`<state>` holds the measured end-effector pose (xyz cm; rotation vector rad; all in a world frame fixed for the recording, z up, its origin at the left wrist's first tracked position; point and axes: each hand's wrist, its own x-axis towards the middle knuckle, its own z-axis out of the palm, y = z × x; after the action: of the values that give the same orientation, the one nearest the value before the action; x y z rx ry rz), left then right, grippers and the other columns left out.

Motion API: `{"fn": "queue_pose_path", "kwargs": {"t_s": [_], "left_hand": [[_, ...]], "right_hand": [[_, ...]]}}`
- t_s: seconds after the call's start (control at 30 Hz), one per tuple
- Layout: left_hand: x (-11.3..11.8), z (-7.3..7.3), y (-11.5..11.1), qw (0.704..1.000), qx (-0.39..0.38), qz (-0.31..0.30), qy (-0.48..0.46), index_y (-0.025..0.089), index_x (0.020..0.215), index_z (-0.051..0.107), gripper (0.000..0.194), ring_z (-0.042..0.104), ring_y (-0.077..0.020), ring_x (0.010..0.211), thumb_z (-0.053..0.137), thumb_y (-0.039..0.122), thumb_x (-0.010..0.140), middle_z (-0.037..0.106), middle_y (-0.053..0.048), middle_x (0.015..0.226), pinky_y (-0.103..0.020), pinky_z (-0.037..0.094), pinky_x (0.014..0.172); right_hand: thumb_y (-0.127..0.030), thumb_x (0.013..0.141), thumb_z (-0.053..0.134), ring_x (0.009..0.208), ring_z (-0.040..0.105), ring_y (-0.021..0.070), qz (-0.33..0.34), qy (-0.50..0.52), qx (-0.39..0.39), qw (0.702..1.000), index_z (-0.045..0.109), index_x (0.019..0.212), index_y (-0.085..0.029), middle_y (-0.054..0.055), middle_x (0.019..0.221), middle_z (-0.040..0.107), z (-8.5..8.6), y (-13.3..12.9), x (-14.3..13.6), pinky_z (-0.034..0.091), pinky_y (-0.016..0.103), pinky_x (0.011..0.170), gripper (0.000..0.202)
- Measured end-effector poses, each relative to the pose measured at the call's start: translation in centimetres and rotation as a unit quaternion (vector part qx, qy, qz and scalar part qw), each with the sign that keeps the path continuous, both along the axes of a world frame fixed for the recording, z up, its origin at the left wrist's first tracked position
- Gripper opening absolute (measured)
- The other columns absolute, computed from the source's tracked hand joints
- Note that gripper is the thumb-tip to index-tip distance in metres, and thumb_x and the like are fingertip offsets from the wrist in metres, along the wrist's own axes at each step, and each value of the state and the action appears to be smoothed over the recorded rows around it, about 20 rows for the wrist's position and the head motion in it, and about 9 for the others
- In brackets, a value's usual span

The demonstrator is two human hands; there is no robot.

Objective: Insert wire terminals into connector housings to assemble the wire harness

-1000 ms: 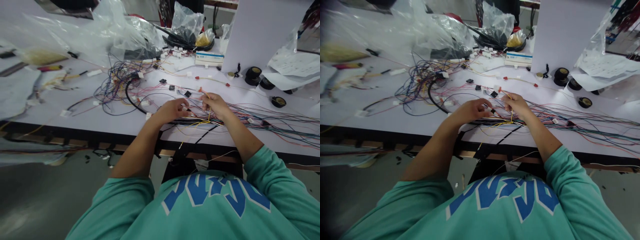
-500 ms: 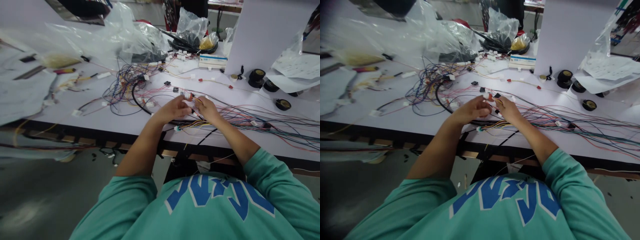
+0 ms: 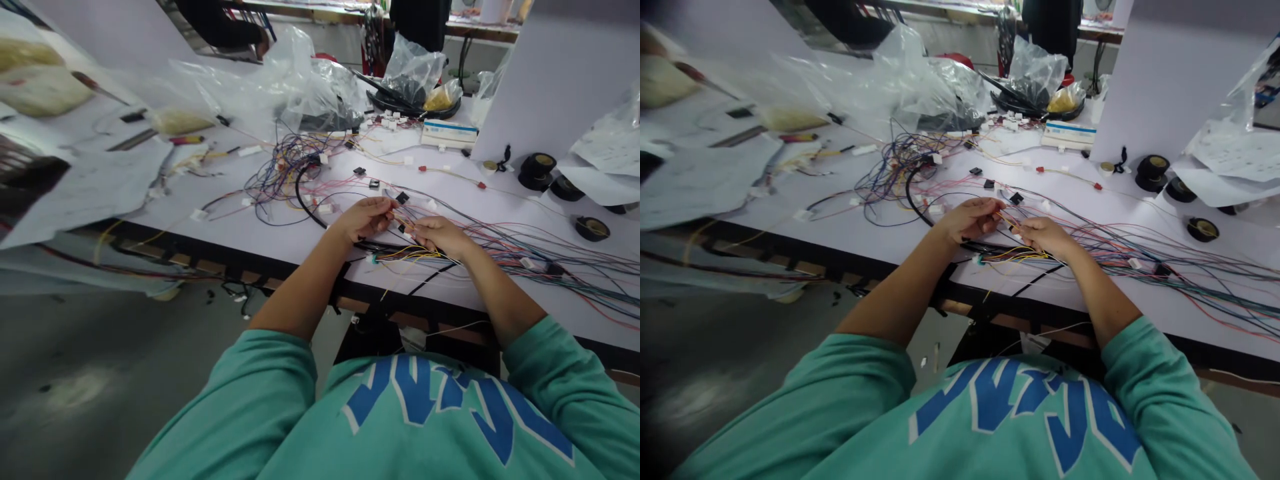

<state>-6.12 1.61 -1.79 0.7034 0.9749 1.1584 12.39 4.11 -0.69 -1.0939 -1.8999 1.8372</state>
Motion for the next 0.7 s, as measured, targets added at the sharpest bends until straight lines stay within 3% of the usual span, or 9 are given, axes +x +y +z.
{"fn": "queue_pose_path", "kwargs": {"t_s": [0.17, 0.47, 0.6, 0.7], "left_hand": [[-0.8, -0.4, 0.2, 1.0, -0.006, -0.014, -0.022, 0.008, 0.067, 0.061, 0.011, 0.046, -0.0051, 0.034, 0.071, 0.012, 0.069, 0.059, -0.002, 0.049, -0.014, 0.03, 0.035], [-1.2, -0.7, 0.5, 0.997, -0.047, -0.049, -0.024, 0.006, 0.065, 0.062, 0.012, 0.039, -0.0043, 0.03, 0.065, 0.014, 0.074, 0.05, 0.0, 0.043, -0.013, 0.024, 0.031], [-1.7, -0.9, 0.5, 0.997, -0.028, -0.073, -0.008, 0.006, 0.066, 0.062, 0.015, 0.039, -0.004, 0.03, 0.071, 0.018, 0.068, 0.051, 0.0, 0.045, -0.013, 0.024, 0.031], [-2.2, -0.9, 0.5, 0.995, -0.01, -0.102, 0.017, 0.007, 0.067, 0.063, 0.021, 0.039, -0.0038, 0.03, 0.077, 0.021, 0.06, 0.052, 0.0, 0.045, -0.013, 0.022, 0.03]], "right_hand": [[-0.013, 0.083, 0.047, 0.041, 0.033, 0.0046, -0.028, -0.026, -0.037, 0.999, 0.061, 0.071, -0.014, -0.008, 0.045, 0.04, 0.3, -0.2, -0.4, 0.022, 0.021, 0.045, 0.019], [-0.009, 0.077, 0.049, 0.04, 0.033, 0.0043, -0.044, -0.023, -0.062, 0.997, 0.061, 0.063, -0.014, -0.007, 0.045, 0.043, 0.1, 0.0, -0.4, 0.023, 0.022, 0.045, 0.018], [-0.014, 0.074, 0.055, 0.044, 0.035, 0.005, -0.027, -0.014, -0.069, 0.997, 0.063, 0.064, -0.015, -0.006, 0.048, 0.046, -0.1, 0.3, 0.1, 0.028, 0.022, 0.05, 0.013], [-0.015, 0.071, 0.059, 0.053, 0.043, 0.0067, 0.013, -0.044, -0.025, 0.999, 0.067, 0.066, -0.016, -0.004, 0.055, 0.053, -0.2, 0.8, 0.7, 0.033, 0.023, 0.058, 0.008]]}}
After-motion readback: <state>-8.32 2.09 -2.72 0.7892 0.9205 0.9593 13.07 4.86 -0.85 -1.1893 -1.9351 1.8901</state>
